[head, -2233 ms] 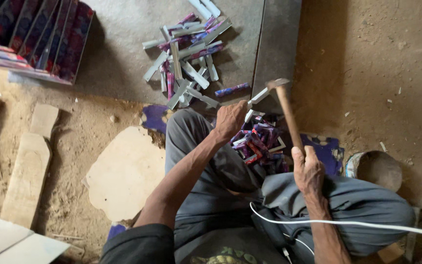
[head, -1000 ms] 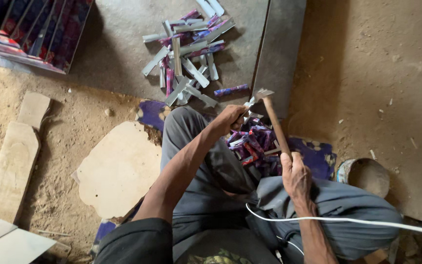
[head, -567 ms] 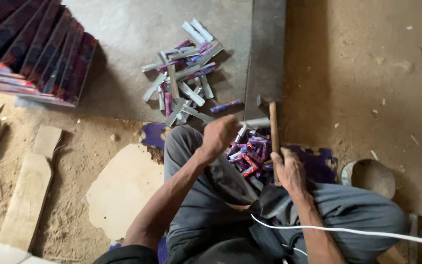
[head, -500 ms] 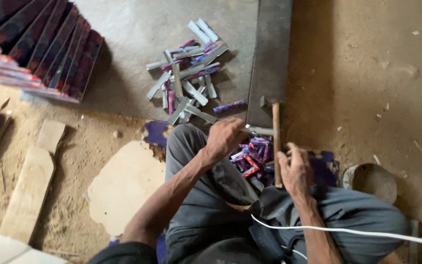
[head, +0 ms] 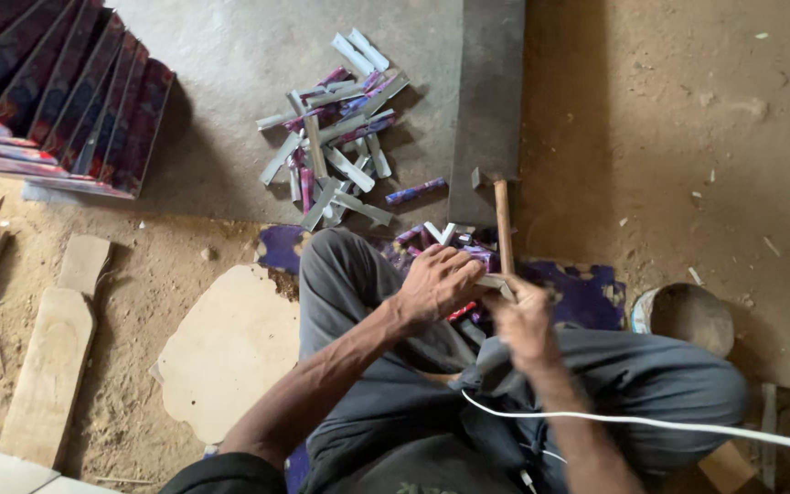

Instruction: The person sits on the floor and hammers small foil-wrapped cylindrical items flat one at a time on a metal plate using a small hammer, placing each flattened piece onto a growing pile of finished pieces beside them.

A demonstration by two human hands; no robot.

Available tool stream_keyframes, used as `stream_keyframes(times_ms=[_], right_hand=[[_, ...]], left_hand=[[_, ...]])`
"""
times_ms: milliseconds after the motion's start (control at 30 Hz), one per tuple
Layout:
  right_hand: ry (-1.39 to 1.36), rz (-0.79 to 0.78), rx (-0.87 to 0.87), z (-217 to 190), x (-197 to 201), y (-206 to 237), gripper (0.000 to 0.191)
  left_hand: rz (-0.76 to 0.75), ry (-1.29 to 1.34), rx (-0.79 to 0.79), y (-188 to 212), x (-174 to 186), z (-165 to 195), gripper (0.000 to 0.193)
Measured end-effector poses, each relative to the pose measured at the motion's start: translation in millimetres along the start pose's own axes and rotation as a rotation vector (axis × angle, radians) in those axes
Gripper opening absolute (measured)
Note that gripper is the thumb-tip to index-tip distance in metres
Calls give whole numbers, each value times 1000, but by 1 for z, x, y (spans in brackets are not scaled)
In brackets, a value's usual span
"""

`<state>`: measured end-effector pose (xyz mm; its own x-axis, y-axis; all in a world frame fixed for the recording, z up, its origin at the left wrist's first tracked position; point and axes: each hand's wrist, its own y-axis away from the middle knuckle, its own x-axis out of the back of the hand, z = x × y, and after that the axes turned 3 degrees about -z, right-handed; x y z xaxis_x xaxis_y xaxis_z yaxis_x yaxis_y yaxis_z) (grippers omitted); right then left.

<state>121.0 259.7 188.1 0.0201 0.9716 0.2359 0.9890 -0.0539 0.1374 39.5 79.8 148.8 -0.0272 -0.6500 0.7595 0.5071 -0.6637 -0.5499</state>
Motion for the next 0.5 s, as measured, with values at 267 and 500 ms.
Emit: stream_keyframes(times_ms=[267, 500], right_hand=[[-307, -105, -127, 9, 10, 23, 47], [-132, 286, 193, 9, -21, 15, 44]], left_hand=[[-82, 193, 365, 4, -14, 46, 41], [79, 391, 357, -1, -16, 70, 70]])
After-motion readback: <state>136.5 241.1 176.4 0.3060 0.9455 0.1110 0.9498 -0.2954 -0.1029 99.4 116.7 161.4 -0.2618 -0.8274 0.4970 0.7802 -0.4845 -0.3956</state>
